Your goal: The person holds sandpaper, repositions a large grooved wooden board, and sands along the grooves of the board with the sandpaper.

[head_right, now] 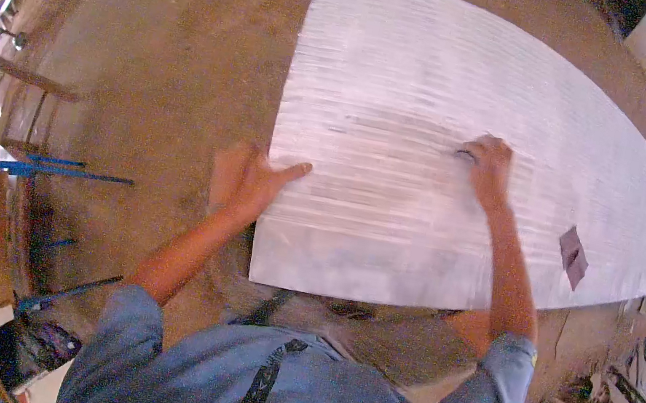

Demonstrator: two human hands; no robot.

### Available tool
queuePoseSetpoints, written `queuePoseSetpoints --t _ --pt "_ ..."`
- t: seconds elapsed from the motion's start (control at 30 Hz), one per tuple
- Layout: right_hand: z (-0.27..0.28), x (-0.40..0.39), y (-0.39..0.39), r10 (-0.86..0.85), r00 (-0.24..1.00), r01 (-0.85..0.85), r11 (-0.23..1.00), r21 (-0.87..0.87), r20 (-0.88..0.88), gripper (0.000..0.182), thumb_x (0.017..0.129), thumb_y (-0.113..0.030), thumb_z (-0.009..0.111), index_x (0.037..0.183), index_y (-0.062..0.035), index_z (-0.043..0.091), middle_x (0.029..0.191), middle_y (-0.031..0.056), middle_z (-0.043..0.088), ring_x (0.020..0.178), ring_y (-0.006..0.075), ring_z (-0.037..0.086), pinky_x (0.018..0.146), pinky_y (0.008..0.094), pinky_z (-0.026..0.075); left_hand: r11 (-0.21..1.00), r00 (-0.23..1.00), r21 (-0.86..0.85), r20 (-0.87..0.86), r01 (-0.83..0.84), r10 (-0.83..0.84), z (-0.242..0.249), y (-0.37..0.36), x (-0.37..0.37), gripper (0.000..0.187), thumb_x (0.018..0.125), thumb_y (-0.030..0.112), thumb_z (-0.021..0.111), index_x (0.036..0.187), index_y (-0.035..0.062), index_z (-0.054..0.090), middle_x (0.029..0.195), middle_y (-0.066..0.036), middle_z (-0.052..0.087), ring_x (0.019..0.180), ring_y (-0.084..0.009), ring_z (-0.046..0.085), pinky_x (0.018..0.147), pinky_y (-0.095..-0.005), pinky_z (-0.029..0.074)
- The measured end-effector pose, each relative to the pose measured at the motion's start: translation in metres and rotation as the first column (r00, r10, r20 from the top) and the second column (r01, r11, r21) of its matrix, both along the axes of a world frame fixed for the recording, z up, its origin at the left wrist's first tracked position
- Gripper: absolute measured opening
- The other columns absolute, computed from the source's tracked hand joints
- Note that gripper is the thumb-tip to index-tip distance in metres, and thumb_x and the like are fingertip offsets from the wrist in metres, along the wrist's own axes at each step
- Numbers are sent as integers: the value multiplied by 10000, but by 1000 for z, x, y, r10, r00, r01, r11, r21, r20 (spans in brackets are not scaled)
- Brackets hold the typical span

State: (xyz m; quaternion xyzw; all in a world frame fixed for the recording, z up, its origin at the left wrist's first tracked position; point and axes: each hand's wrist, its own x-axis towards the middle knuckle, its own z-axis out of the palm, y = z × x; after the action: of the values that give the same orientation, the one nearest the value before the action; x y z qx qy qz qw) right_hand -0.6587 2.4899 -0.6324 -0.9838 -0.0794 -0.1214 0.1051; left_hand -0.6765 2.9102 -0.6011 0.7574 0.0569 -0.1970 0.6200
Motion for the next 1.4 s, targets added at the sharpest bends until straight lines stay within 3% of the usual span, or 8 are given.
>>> queuePoseSetpoints --t 0.23,0.53,0.8,1.03,1.13,1.2,1.3,1.4 --pt "-11 77 287 447 882 -470 854 224 146 220 722 -96 667 941 -109 687 951 86 616 997 295 543 930 447 385 997 993 64 114 -41 34 -7 5 -3 625 761 242 830 1234 -45 540 1106 -154 673 1008 -225 648 895 -347 514" --pt "18 35 130 192 975 -187 981 60 -108 137 792 -108 647 894 -156 725 889 51 641 959 276 565 904 443 398 996 997 36 -5 -77 77 -35 7 0 709 744 285 844 1243 -83 499 1129 -191 656 1012 -264 654 886 -361 525" --pt "12 79 303 443 893 -439 897 59 -85 261 791 -145 639 1039 -180 712 969 55 632 1038 278 567 939 471 392 996 947 19 310 -91 80 -42 8 -1 677 742 292 846 1228 -58 529 1135 -188 659 1026 -257 654 895 -362 520" --pt "30 3 53 -88 994 69 968 -241 -68 161 863 -154 609 863 -212 759 880 43 630 955 268 557 851 451 392 966 1000 260 28 -3 -4 -5 2 -14 735 802 316 800 1350 -42 465 1227 -225 620 1141 -292 614 978 -377 478" --pt "52 -39 44 -191 982 191 982 3 18 135 866 -163 646 943 -185 754 976 57 666 983 282 589 871 442 428 821 546 465 804 -332 -235 -14 -19 -22 699 899 309 704 1437 -10 391 1349 -255 528 1309 -315 482 1072 -379 400" --pt "66 -74 105 -226 974 202 885 421 7 233 854 -94 623 1061 -137 722 1079 96 678 1019 302 613 877 426 479 949 884 -54 382 312 -269 5 -59 -54 665 966 304 604 1493 24 311 1493 -189 390 1377 -252 379 1115 -384 340" --pt "67 -128 194 -105 994 69 827 557 33 350 827 -63 620 1175 -76 650 1157 167 633 1054 365 582 943 461 464 740 999 -672 -24 7 -32 -4 -106 -94 650 1015 350 519 1516 28 260 1317 -190 554 1256 -246 507 1014 -347 442" --pt "70 -172 223 -96 994 47 786 616 47 383 823 -82 647 1205 -91 647 1253 162 605 1109 370 564 996 455 437 789 969 -606 -239 -100 -61 28 -84 -95 596 1021 333 501 1484 24 288 1122 -129 646 965 -173 624 798 -275 512"
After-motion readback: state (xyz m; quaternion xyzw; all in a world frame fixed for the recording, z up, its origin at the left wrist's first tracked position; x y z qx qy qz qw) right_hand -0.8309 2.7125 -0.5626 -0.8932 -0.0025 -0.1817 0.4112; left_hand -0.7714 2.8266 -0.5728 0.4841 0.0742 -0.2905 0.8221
